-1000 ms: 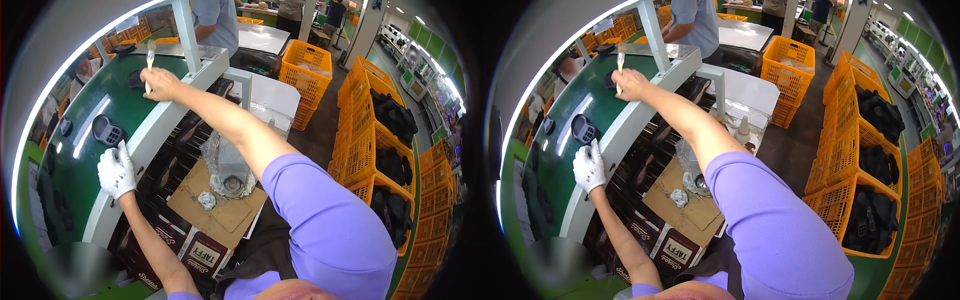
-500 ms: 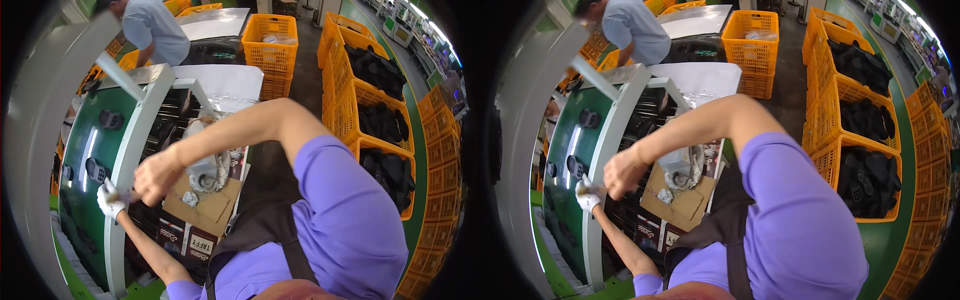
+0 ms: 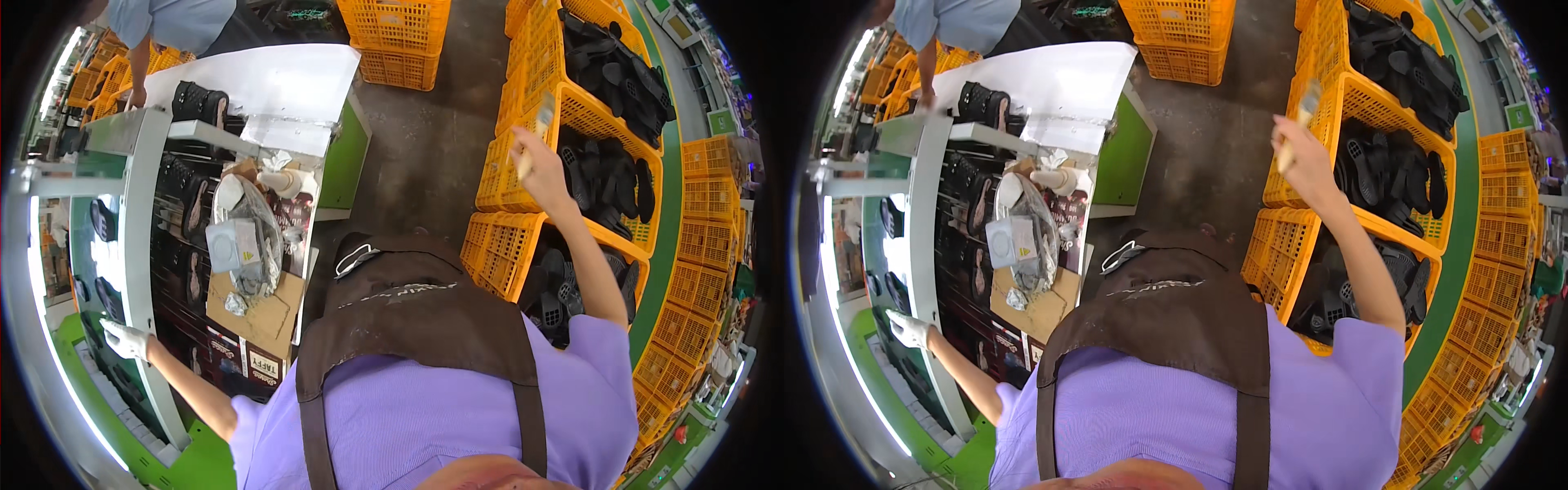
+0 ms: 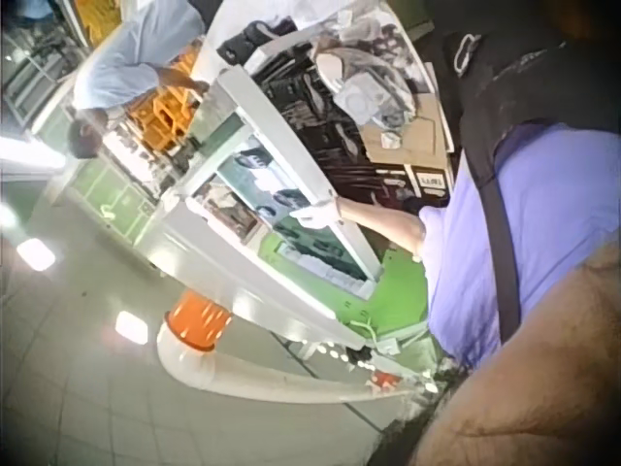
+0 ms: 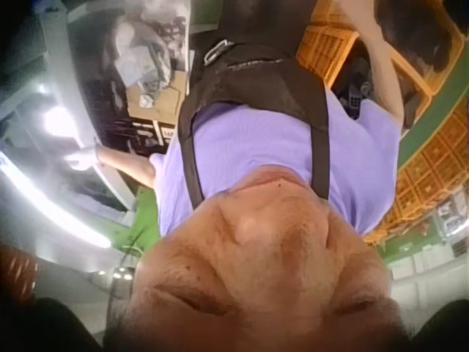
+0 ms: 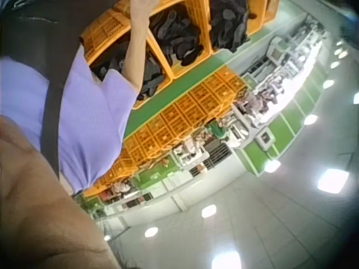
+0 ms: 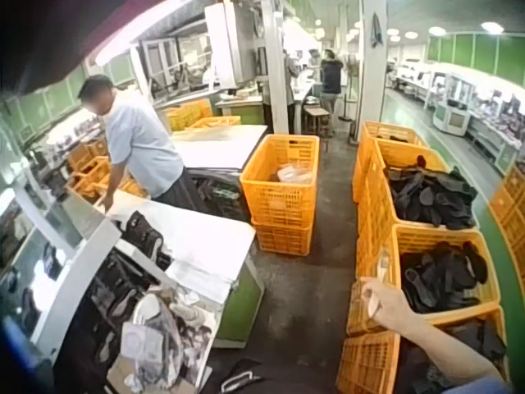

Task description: The person applies a dark liquid to the soles of black slip-on shoes using a brush. They pick up shoes from a conveyor belt and a nearby crate, apply the liquid to the sole, and place the shoes back on the belt. The process is repeated for multiple shoes.

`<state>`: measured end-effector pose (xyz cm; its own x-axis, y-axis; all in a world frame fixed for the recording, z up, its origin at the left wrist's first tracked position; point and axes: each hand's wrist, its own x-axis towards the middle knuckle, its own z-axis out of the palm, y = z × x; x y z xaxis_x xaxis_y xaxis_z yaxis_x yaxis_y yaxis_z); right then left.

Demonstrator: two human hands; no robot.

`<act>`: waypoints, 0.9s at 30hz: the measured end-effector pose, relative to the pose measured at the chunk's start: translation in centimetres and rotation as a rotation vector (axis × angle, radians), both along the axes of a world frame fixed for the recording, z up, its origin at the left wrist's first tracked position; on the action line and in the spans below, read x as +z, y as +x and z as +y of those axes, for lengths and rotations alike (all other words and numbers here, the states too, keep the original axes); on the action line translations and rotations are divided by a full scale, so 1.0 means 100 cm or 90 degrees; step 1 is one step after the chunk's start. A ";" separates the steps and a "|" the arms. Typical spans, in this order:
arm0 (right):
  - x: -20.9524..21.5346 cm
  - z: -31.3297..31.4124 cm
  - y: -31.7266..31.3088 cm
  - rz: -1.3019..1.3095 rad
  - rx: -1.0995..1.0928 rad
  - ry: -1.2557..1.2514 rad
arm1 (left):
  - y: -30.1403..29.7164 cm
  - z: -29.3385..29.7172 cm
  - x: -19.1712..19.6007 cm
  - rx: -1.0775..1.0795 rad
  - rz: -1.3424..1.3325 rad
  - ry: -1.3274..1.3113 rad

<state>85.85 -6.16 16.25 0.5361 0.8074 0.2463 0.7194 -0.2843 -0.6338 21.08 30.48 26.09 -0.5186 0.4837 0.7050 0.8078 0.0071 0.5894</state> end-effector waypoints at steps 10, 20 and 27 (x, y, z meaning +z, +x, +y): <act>-0.060 0.077 0.074 0.043 0.042 0.079 | 0.415 -0.079 -0.132 -0.876 -0.065 -0.485; -0.046 0.220 0.220 -0.036 0.222 0.013 | 0.663 0.008 -0.186 -1.236 0.269 -0.676; -0.040 0.258 0.357 -0.006 0.109 -0.036 | 0.795 0.092 -0.160 -1.168 0.400 -0.694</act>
<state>121.59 19.63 12.29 0.3879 0.8994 0.2017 0.7662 -0.1930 -0.6129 100.55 39.64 10.05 0.9406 0.2325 -0.2475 0.3383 -0.7037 0.6248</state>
